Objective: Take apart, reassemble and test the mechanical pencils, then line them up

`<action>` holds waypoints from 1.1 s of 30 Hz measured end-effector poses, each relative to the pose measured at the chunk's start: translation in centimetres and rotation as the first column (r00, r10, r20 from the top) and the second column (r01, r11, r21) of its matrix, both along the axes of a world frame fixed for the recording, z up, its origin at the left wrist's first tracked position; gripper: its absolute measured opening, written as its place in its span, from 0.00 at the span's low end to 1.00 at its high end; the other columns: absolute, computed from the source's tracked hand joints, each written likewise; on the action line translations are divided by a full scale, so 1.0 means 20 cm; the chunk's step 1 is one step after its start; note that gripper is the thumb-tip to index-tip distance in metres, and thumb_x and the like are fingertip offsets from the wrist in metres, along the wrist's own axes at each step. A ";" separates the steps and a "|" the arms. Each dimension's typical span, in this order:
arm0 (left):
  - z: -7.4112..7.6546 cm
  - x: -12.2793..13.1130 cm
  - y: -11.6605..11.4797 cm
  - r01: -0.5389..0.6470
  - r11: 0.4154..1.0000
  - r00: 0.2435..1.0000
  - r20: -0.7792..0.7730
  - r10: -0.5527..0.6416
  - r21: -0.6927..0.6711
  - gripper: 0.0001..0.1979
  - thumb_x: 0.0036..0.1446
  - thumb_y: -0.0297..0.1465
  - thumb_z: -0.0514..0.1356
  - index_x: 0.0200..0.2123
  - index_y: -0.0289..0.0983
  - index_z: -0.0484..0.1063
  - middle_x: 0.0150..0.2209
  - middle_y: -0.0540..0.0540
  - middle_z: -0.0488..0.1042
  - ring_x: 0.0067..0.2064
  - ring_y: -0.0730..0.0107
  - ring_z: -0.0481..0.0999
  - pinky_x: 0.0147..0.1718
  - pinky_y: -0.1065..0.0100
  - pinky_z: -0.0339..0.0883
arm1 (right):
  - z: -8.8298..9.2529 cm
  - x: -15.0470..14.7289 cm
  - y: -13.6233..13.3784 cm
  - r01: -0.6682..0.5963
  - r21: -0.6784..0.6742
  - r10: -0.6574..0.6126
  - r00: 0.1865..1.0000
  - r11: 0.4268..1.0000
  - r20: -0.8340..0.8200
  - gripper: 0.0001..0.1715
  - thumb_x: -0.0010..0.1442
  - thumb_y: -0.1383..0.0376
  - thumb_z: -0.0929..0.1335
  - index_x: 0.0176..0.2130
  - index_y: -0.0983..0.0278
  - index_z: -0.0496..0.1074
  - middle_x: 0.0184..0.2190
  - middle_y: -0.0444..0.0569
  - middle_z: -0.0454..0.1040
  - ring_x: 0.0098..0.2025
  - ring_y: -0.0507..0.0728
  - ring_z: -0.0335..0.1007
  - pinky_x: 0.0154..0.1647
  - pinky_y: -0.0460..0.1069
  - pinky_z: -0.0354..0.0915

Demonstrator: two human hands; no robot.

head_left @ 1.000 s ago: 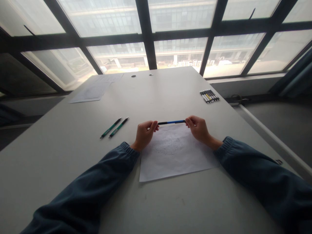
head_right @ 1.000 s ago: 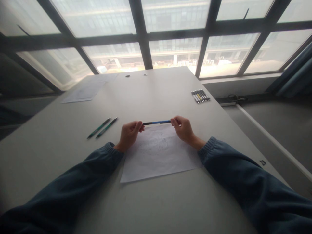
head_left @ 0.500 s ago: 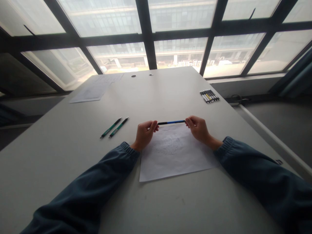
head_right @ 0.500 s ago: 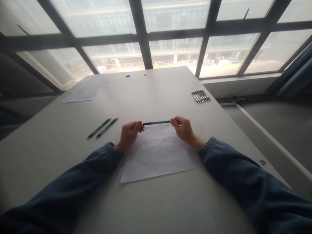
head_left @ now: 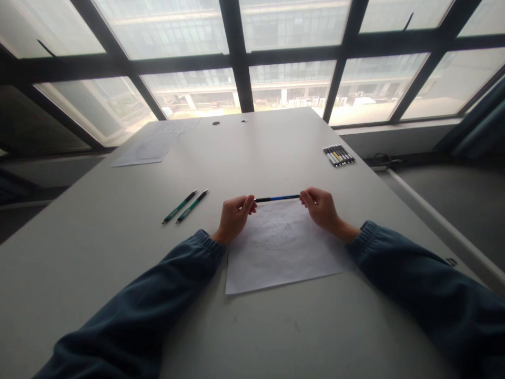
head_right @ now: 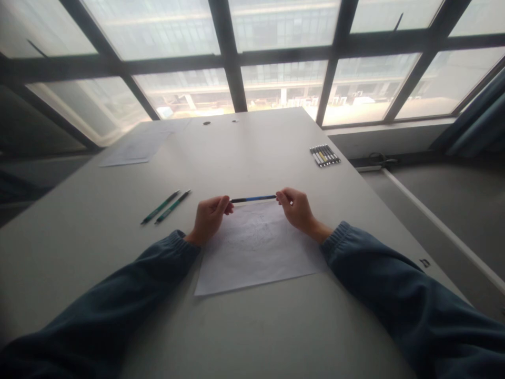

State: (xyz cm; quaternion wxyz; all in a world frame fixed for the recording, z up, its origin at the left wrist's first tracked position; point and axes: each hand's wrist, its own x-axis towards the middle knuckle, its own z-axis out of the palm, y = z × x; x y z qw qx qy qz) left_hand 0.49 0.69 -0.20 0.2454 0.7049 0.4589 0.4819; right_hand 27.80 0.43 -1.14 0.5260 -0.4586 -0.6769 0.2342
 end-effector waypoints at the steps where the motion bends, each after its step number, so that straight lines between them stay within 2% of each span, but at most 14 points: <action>1: 0.00 0.00 0.00 0.000 1.000 1.000 -0.001 0.000 0.000 0.24 0.67 0.45 0.57 0.24 0.35 0.76 0.21 0.47 0.76 0.23 0.73 0.73 0.25 0.72 0.66 | 0.00 0.00 0.00 0.002 -0.001 -0.002 1.000 1.000 0.001 0.24 0.68 0.51 0.65 0.27 0.63 0.73 0.22 0.45 0.73 0.25 0.53 0.67 0.29 0.48 0.63; 21: 0.01 0.01 -0.01 0.007 1.000 1.000 0.017 -0.007 -0.009 0.27 0.68 0.47 0.55 0.23 0.35 0.76 0.20 0.47 0.75 0.22 0.74 0.72 0.24 0.72 0.65 | 0.00 0.00 0.00 0.006 -0.019 -0.005 1.000 1.000 0.012 0.27 0.68 0.47 0.64 0.27 0.63 0.72 0.22 0.46 0.73 0.25 0.53 0.67 0.29 0.48 0.62; 33: 0.01 0.01 -0.01 0.006 1.000 1.000 0.012 -0.006 -0.014 0.28 0.67 0.48 0.55 0.22 0.35 0.75 0.20 0.47 0.74 0.22 0.74 0.71 0.24 0.73 0.64 | 0.00 0.00 0.00 -0.001 -0.011 0.001 1.000 1.000 -0.001 0.26 0.68 0.49 0.65 0.27 0.63 0.72 0.22 0.45 0.72 0.25 0.52 0.66 0.29 0.48 0.62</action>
